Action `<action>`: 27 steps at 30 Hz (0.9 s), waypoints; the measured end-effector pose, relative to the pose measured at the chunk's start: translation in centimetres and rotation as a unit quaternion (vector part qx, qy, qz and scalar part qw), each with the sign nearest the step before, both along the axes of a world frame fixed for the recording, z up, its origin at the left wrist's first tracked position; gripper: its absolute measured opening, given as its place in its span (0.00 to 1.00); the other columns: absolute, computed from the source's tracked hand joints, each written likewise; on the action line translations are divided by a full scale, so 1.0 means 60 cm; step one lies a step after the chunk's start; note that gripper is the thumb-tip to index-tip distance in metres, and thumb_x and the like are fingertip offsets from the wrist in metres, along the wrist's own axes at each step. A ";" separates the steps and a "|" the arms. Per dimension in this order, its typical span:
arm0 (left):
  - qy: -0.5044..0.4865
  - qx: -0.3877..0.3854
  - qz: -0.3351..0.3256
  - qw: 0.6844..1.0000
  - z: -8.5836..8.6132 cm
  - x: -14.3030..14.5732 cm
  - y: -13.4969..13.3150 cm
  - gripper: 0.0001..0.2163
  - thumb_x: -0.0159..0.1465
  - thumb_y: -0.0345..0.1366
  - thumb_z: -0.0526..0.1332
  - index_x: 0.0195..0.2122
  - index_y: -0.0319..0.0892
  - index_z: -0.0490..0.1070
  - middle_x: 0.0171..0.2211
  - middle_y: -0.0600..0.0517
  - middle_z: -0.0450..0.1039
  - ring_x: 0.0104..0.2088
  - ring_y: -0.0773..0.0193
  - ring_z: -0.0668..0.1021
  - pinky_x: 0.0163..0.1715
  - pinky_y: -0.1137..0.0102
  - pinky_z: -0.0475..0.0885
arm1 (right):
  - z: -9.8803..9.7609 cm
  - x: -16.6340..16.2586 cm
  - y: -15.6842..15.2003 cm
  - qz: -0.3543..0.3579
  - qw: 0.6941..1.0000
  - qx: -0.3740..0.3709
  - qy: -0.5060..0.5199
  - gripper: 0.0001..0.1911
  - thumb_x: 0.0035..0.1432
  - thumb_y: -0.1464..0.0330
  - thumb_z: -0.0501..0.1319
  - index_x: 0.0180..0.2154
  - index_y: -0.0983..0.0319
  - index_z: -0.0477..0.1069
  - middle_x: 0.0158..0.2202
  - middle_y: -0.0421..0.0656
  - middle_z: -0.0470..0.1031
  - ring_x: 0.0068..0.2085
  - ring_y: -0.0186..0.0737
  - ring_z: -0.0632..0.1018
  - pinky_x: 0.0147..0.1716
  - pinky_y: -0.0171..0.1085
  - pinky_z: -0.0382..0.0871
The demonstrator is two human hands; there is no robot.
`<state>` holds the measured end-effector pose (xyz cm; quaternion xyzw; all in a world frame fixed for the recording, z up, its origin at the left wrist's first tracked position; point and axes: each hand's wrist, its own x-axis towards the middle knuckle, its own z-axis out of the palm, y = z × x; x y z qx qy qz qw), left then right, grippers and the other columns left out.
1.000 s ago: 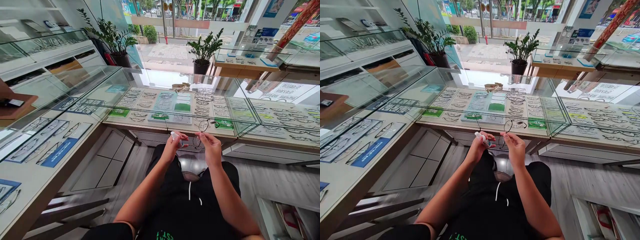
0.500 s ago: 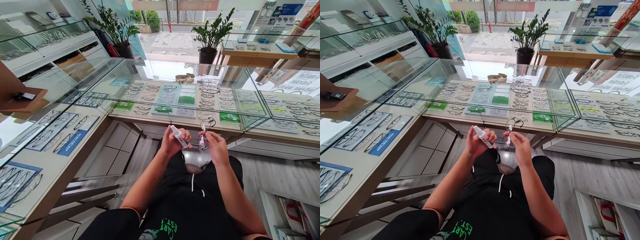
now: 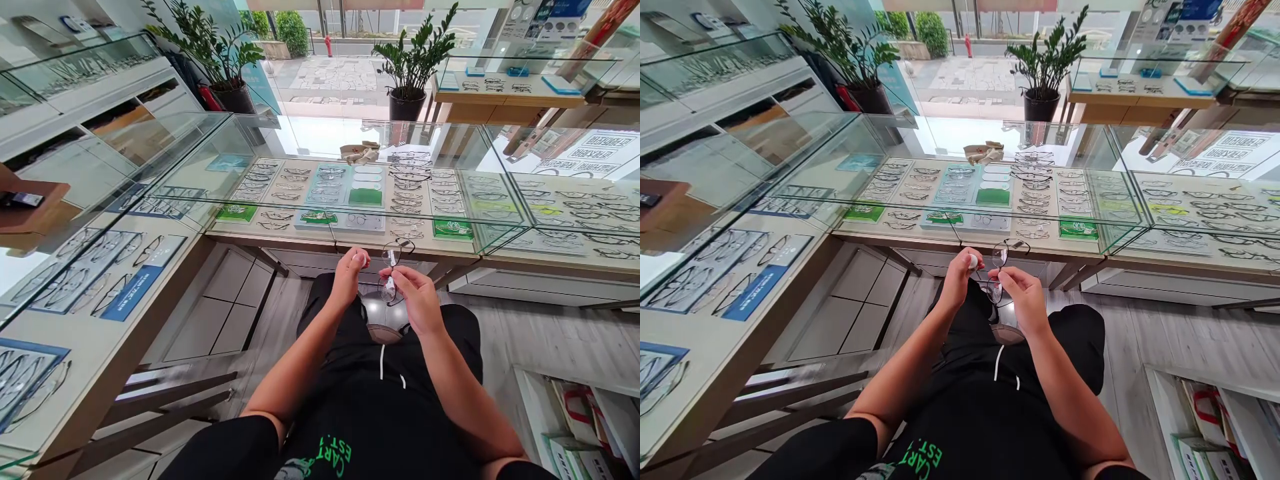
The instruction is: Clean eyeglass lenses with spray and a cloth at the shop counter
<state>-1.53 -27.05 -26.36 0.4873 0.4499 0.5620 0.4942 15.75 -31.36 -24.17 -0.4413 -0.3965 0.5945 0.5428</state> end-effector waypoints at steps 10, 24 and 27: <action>0.101 0.053 0.018 0.993 -0.009 0.020 0.007 0.28 0.71 0.68 0.59 0.36 0.45 0.70 0.32 0.53 0.67 0.34 0.60 0.68 0.38 0.64 0.62 | -0.014 -0.016 -0.006 0.028 1.000 -0.005 0.005 0.11 0.63 0.55 0.74 0.40 0.54 0.90 0.41 0.44 0.88 0.43 0.45 0.82 0.47 0.42 0.76; 0.147 0.060 -0.046 0.986 -0.013 0.009 -0.025 0.28 0.71 0.68 0.57 0.35 0.45 0.71 0.33 0.51 0.70 0.35 0.58 0.70 0.38 0.63 0.65 | -0.016 -0.013 0.021 -0.062 0.996 -0.024 0.066 0.14 0.59 0.53 0.76 0.38 0.55 0.88 0.42 0.45 0.89 0.42 0.44 0.85 0.45 0.42 0.79; 0.121 0.071 -0.001 0.990 -0.005 -0.017 0.014 0.26 0.72 0.65 0.56 0.38 0.45 0.71 0.34 0.50 0.71 0.36 0.58 0.71 0.39 0.63 0.68 | -0.014 -0.008 0.023 -0.063 0.996 -0.020 0.063 0.12 0.60 0.54 0.76 0.39 0.54 0.89 0.43 0.44 0.89 0.41 0.42 0.84 0.43 0.40 0.78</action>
